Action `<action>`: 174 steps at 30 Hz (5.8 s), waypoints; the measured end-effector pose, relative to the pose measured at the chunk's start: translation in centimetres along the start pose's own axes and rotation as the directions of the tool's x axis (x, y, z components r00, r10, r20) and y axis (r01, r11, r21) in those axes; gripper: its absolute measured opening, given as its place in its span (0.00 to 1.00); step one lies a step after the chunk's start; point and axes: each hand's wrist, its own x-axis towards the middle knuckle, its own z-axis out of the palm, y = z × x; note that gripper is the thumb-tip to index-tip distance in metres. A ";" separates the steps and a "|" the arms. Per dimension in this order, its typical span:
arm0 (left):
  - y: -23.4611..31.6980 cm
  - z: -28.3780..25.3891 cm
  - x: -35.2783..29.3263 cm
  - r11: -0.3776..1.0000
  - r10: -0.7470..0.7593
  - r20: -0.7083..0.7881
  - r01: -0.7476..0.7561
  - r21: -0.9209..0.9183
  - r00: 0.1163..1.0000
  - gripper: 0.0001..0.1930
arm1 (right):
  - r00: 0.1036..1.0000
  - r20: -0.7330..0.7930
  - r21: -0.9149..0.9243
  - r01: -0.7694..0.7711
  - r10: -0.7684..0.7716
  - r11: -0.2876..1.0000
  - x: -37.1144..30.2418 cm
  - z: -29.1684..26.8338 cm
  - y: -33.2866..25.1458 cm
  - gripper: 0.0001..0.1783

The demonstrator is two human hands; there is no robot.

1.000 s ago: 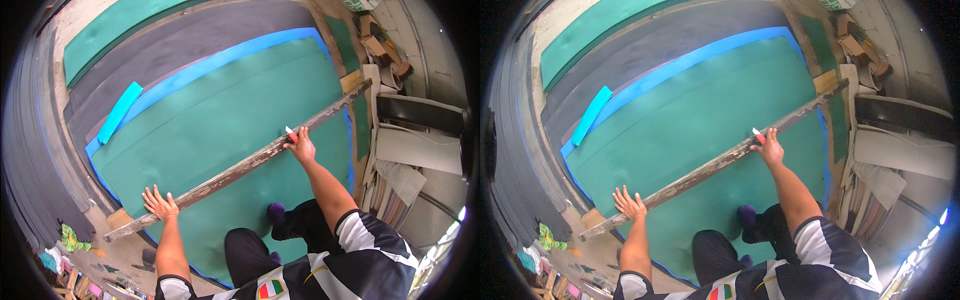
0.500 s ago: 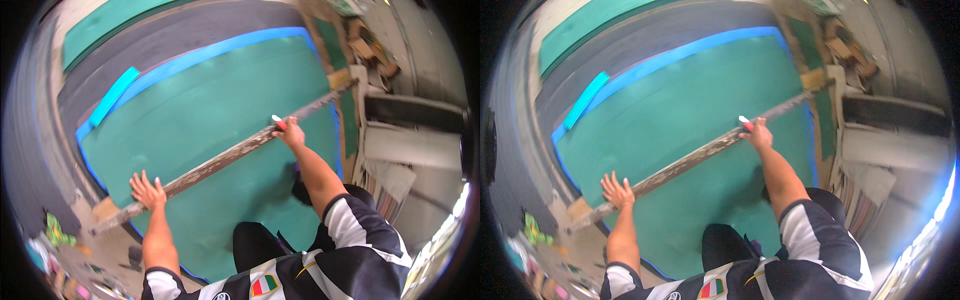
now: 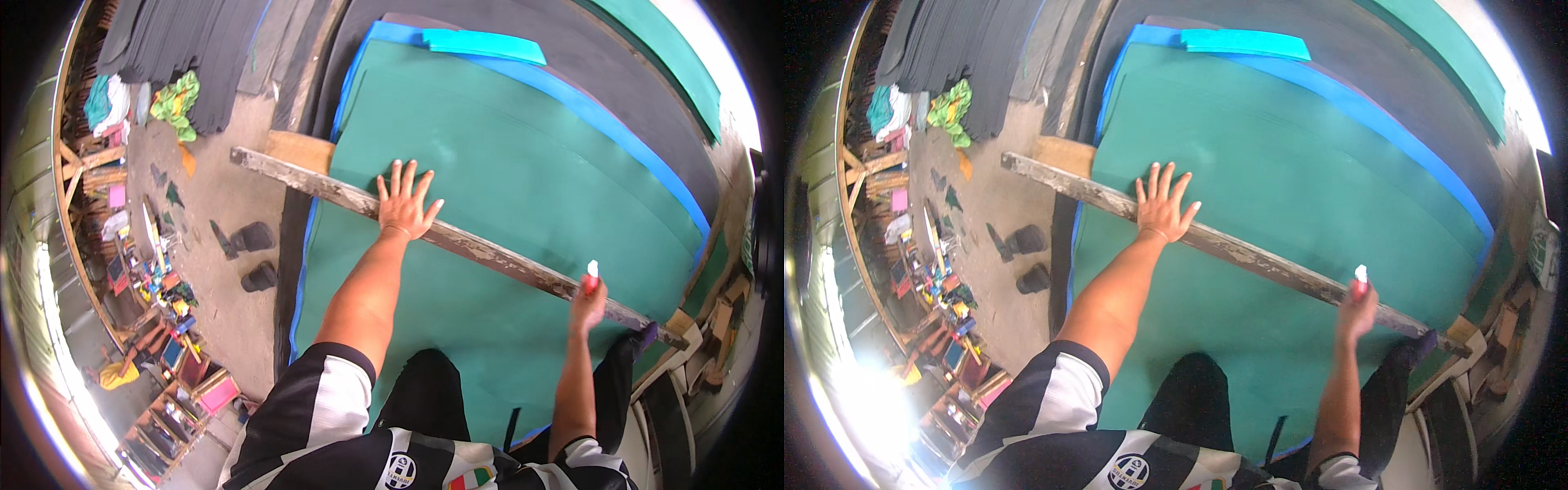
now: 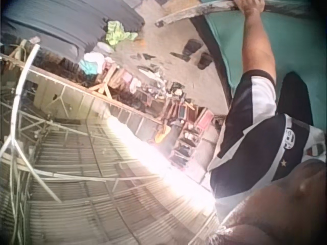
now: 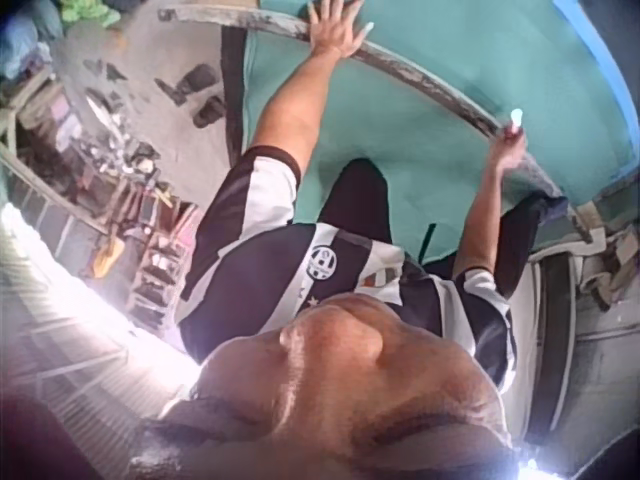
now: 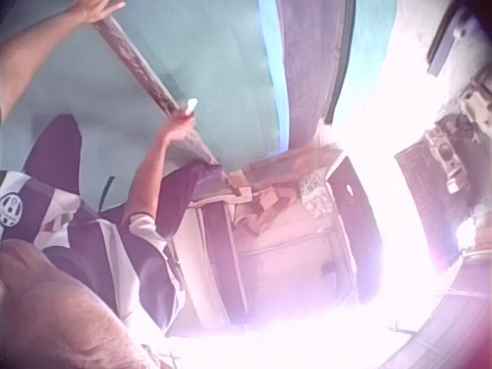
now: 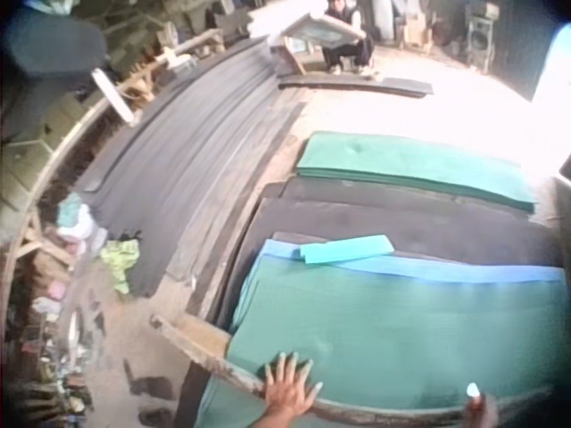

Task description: The person kneels on the floor and uses a metal straightedge and a utility knife to cut a large green foam sheet. They align the straightedge, score the foam, and remove the cut strip, repeating the process to produce multiple rectangular pieces.

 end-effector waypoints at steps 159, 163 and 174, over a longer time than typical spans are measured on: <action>-26.7 -2.6 5.8 -0.128 -0.978 0.179 0.376 -0.918 0.105 0.48 | 0.382 0.895 -0.261 0.868 -0.231 0.423 9.1 -9.8 -0.1 0.14; -22.6 -1.7 3.6 0.308 -0.913 -0.406 0.734 -0.606 0.048 0.47 | 0.367 0.911 -0.262 0.868 -0.189 0.422 9.2 -9.2 -0.6 0.14; 32.6 6.5 -5.1 0.972 -0.204 -0.186 0.175 -0.159 0.961 0.33 | 0.393 0.890 -0.237 0.833 -0.231 0.500 8.4 -9.9 -0.3 0.14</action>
